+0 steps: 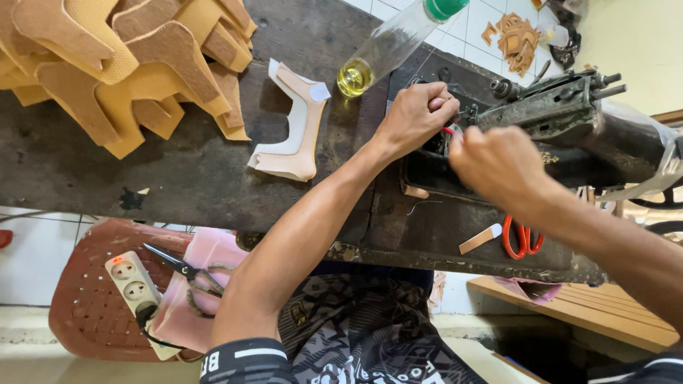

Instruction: The person oils and threads a treadle sewing machine, using an oil bottle and a small brush, then stitches shoe upper pieces one after another under the needle, trimming threads with scissors and stacking finished pieces on the table.

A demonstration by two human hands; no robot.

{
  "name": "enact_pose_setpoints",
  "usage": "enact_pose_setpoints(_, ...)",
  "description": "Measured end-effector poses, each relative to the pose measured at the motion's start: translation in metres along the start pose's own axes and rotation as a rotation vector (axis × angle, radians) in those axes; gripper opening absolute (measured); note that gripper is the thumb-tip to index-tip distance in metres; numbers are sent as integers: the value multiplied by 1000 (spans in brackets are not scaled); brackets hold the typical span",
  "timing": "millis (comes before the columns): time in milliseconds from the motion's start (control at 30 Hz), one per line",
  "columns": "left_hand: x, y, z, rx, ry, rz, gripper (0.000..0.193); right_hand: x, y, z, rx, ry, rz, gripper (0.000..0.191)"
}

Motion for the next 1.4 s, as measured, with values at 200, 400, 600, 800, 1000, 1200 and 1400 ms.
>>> enact_pose_setpoints(200, -6, 5, -2, -20, -17, -36, 34, 3, 11, -32, 43, -39, 125, 19)
enact_pose_setpoints(400, 3, 2, 0, -22, 48, 30, 35, -17, 30, -51, -261, -345, 343, 22)
enact_pose_setpoints(600, -1, 0, -4, -11, 17, 3, 33, -18, 26, -85, -353, -434, 433, 19)
enact_pose_setpoints(800, -7, 6, -6, -21, 44, 13, 33, -23, 23, -108, -491, -567, 609, 11)
enact_pose_setpoints(1000, -11, 5, -11, 22, 100, -11, 25, -25, -19, -123, -461, -607, 802, 18)
enact_pose_setpoints(1200, -11, -2, -15, 77, 99, -53, 28, -64, -59, -114, -681, -614, 1063, 20)
enact_pose_setpoints(1400, -6, -4, -14, 106, 104, -63, 39, -73, -95, -115, -521, -696, 979, 20)
Point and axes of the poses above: each hand's wrist, its own z-axis towards the middle knuckle, its own y-axis out of the back of the hand, x = y × z, the point moved 10 cm from there along z, towards the middle knuckle, and after that the axes turned 6 degrees about -x, right-handed, at the moved point
